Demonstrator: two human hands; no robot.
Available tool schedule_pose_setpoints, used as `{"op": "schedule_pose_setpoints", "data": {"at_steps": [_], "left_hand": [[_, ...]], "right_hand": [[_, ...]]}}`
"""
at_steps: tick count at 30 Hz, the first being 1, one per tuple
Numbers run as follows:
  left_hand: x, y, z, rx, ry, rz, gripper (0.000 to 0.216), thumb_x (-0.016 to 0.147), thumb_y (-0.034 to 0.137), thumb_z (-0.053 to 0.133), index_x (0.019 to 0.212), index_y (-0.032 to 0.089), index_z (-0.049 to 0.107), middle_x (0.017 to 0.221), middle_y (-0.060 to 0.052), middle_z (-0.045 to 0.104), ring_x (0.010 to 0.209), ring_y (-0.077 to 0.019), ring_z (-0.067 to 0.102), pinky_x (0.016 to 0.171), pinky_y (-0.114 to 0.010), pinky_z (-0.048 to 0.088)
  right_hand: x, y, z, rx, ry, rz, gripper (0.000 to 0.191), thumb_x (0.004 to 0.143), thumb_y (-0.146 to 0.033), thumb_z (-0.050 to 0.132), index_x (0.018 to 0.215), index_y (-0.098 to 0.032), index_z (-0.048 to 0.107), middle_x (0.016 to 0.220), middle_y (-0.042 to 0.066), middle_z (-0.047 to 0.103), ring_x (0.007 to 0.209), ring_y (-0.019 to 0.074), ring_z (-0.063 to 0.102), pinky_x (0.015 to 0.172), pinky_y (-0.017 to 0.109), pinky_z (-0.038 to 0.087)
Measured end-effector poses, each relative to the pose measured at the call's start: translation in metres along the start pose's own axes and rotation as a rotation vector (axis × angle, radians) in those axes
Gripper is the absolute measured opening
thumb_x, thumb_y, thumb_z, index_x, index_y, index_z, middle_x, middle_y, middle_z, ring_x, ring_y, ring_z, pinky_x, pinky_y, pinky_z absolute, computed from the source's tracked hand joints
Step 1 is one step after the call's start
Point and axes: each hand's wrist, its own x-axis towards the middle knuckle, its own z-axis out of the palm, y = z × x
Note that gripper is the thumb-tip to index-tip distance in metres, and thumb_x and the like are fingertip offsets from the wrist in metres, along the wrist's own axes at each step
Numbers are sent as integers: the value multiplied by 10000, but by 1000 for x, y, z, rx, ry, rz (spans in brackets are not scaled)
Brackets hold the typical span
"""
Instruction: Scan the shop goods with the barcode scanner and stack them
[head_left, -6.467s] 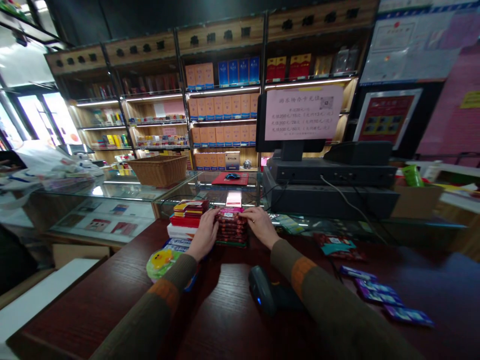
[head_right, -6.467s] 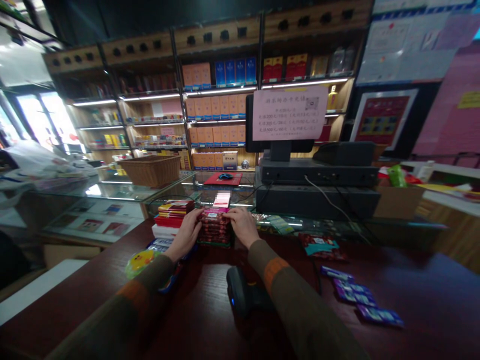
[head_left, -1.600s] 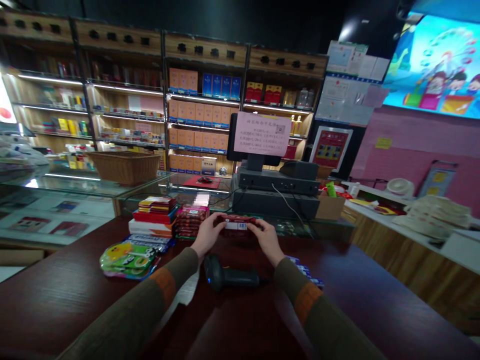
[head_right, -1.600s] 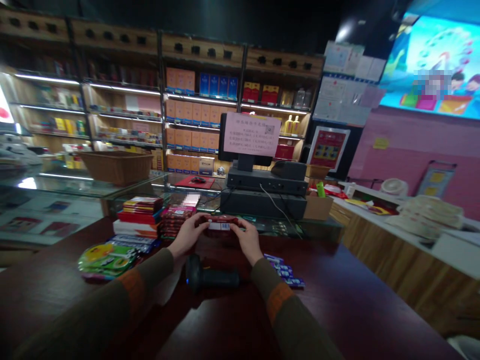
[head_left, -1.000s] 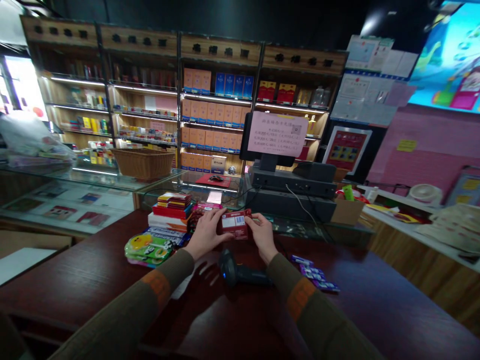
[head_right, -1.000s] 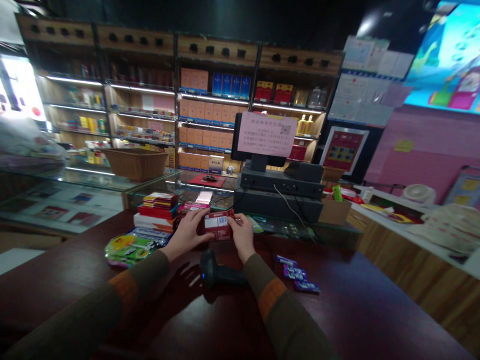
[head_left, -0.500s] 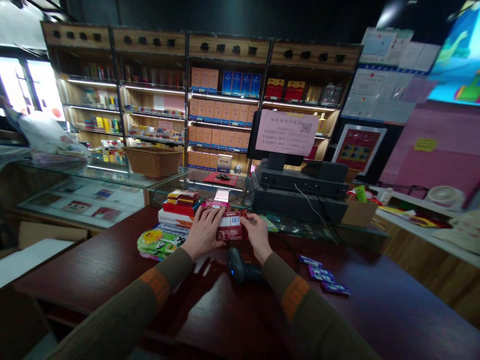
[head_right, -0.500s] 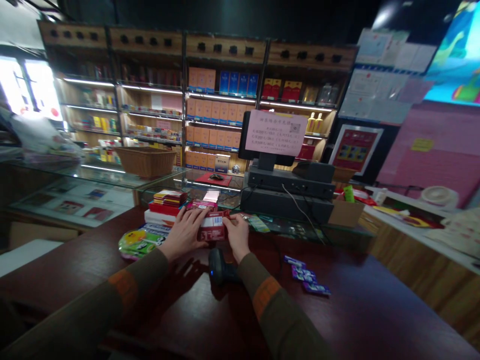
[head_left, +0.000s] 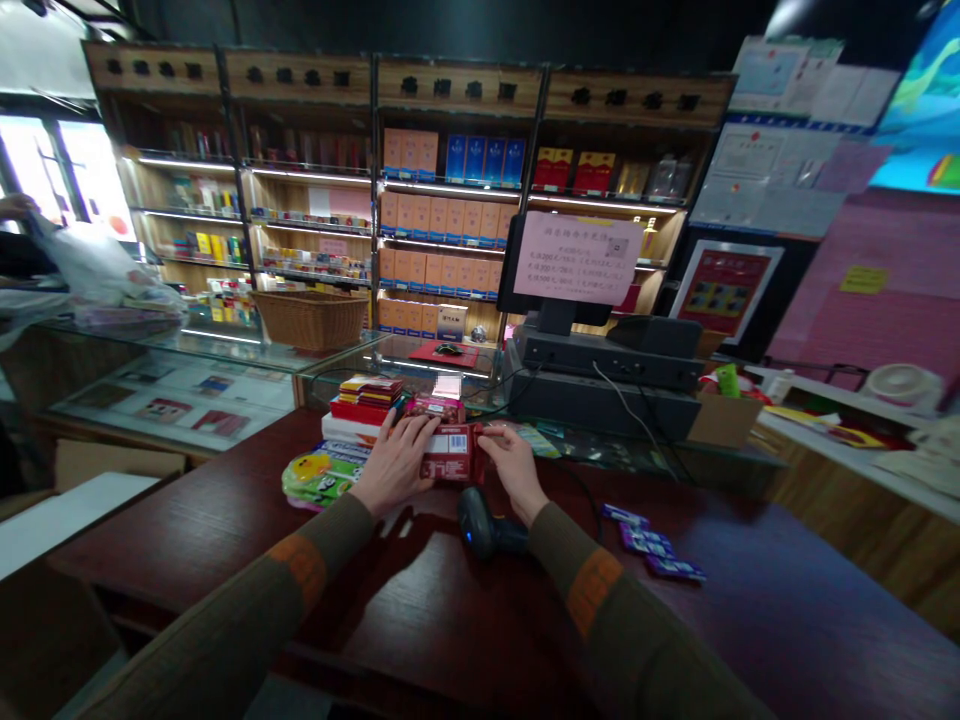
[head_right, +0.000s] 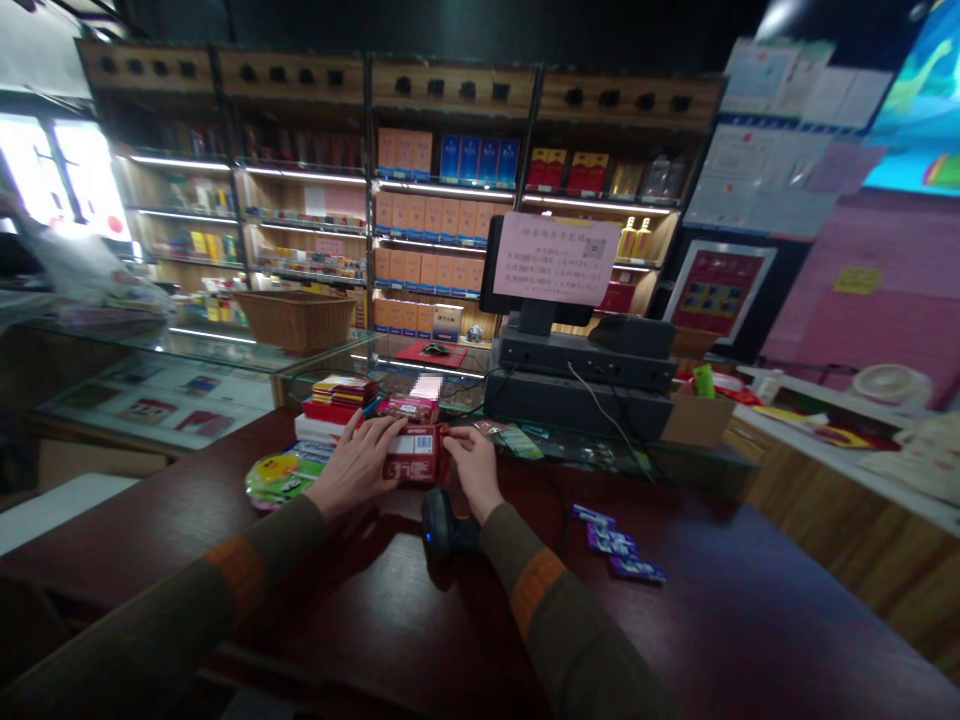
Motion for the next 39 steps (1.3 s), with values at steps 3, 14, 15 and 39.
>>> {"op": "schedule_pose_setpoints", "data": {"at_steps": [3, 14, 15, 39], "left_hand": [[-4, -3, -1, 62, -12, 12, 862, 706, 354, 698, 1486, 170, 380, 1385, -145, 538, 1291, -323, 480, 1236, -542, 112], [-16, -14, -2, 141, -39, 26, 838, 731, 340, 679, 1492, 180, 366, 1382, -139, 544, 1276, -313, 505, 1224, -522, 163], [-17, -15, -2, 147, -41, 27, 834, 736, 342, 676, 1492, 175, 364, 1377, -139, 546, 1276, -312, 505, 1224, -521, 164], [-33, -33, -7, 250, -82, 0, 875, 743, 340, 703, 1510, 144, 332, 1381, -155, 527, 1309, -312, 466, 1217, -506, 198]], "right_hand": [[0, 0, -11, -7, 24, 18, 323, 662, -386, 765, 893, -180, 673, 785, 52, 759, 771, 216, 716, 732, 327, 541], [-24, 8, -73, -440, -283, -76, 347, 844, -431, 644, 1107, -205, 641, 937, 45, 756, 939, 231, 697, 910, 382, 487], [-30, 7, -78, -493, -349, -84, 365, 857, -439, 637, 1140, -209, 635, 957, 40, 750, 945, 226, 689, 919, 381, 479], [-75, -19, -89, -1010, -658, -280, 487, 763, -264, 689, 1240, -245, 589, 1231, 49, 667, 1119, 252, 584, 980, 404, 377]]}}
